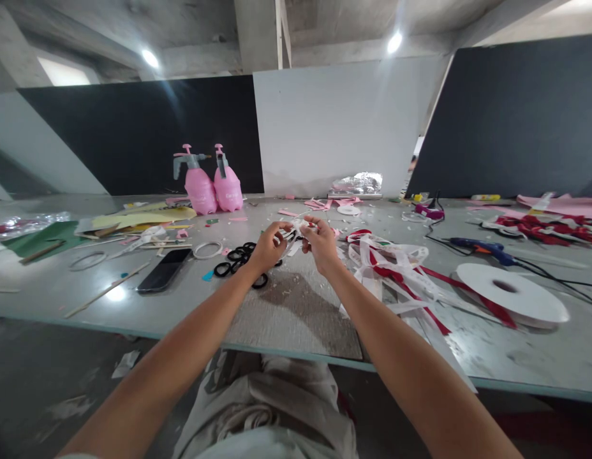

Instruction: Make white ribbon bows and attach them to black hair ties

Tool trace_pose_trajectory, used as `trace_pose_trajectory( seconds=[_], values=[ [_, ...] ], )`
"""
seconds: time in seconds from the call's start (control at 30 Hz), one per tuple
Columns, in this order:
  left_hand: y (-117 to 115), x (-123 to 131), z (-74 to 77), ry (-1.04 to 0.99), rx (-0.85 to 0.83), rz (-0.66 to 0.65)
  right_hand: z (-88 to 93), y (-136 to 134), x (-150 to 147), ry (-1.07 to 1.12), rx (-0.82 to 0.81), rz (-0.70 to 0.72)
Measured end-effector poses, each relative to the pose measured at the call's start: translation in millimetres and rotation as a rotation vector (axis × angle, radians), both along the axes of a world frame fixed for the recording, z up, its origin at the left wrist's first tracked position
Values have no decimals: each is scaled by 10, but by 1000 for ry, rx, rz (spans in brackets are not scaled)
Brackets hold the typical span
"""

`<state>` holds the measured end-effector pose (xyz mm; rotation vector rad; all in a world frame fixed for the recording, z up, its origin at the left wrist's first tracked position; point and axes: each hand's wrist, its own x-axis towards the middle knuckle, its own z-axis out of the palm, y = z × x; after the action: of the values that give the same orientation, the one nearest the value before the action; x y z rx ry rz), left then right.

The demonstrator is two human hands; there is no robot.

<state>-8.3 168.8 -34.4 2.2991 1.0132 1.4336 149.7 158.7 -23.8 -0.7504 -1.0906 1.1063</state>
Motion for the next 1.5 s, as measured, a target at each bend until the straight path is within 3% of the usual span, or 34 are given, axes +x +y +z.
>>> trace_pose_trajectory(
  seconds=[0.43,0.73,0.97,1.17,1.37,1.5],
  values=[
    [1,-1,9,3,-32,-36,-1,-8,-7,-39,37,24],
    [31,39,-28,-63,-240,-216,18,-35,-7,-73,64,80],
    [47,35,-96,31,-313,-230,22,-34,15,-168,87,161],
    [66,34,-76,-117,-401,-313,-23,27,11,-391,118,-94],
    [105,55,-40,-306,-324,-197,-48,49,-16,-391,106,-114],
    [134,44,-55,-326,-332,-142,-47,29,-48,-181,-12,-79]
  ],
)
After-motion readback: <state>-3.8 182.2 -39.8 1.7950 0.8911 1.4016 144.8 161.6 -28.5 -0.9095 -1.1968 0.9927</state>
